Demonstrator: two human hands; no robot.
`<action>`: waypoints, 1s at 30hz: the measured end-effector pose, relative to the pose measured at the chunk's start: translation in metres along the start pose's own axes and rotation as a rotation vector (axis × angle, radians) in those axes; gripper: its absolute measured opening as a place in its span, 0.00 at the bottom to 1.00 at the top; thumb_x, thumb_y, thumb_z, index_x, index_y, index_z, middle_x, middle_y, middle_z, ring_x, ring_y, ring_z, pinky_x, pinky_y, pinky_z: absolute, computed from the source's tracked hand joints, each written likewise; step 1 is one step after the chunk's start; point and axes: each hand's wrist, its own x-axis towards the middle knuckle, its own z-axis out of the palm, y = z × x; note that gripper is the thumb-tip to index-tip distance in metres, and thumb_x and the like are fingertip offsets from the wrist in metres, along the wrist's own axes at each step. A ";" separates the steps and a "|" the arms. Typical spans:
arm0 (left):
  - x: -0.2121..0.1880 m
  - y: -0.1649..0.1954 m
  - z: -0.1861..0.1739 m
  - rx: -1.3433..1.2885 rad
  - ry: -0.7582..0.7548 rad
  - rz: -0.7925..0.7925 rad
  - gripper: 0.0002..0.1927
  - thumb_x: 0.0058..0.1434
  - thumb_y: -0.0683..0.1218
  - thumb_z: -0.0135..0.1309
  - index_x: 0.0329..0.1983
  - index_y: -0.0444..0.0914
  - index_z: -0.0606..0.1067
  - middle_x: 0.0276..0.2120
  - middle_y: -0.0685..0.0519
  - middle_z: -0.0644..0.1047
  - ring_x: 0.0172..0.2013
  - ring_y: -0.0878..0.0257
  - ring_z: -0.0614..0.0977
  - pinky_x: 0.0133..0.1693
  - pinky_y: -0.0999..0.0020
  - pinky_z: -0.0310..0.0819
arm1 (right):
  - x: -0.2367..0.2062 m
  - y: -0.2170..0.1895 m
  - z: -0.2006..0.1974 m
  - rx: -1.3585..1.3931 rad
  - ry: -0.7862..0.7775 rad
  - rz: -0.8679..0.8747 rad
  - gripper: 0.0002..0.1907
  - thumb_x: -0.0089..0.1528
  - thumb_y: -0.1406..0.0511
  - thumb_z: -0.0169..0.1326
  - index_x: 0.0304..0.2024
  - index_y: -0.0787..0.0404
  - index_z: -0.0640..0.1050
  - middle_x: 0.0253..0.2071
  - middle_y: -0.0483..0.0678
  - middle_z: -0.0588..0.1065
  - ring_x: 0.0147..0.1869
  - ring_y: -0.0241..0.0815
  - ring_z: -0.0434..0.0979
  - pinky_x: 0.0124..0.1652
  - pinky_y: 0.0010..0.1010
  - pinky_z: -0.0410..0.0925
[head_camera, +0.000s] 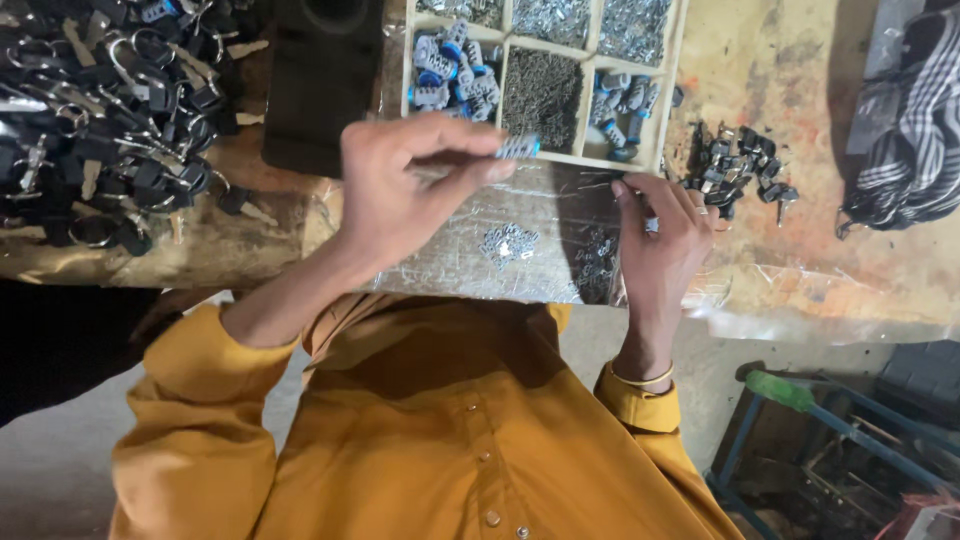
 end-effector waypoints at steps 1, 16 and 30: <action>-0.009 0.004 -0.003 0.001 0.007 0.013 0.06 0.67 0.39 0.66 0.44 0.33 0.82 0.41 0.43 0.85 0.39 0.61 0.90 0.38 0.72 0.86 | -0.003 -0.001 0.002 -0.038 0.000 -0.020 0.05 0.67 0.67 0.68 0.42 0.57 0.84 0.38 0.43 0.81 0.40 0.40 0.76 0.46 0.36 0.61; -0.150 0.036 0.015 -0.157 0.179 -0.381 0.09 0.61 0.33 0.64 0.44 0.30 0.78 0.47 0.44 0.82 0.47 0.62 0.86 0.47 0.70 0.86 | -0.075 -0.034 0.004 0.109 -0.239 -0.329 0.20 0.56 0.54 0.72 0.46 0.53 0.84 0.64 0.47 0.69 0.68 0.57 0.63 0.64 0.49 0.57; -0.167 0.021 0.035 0.026 0.170 -0.389 0.11 0.61 0.36 0.65 0.48 0.33 0.81 0.46 0.47 0.83 0.44 0.61 0.87 0.43 0.71 0.86 | -0.097 -0.025 0.007 0.117 -0.178 -0.417 0.14 0.55 0.65 0.72 0.43 0.46 0.84 0.49 0.37 0.75 0.56 0.45 0.71 0.59 0.45 0.55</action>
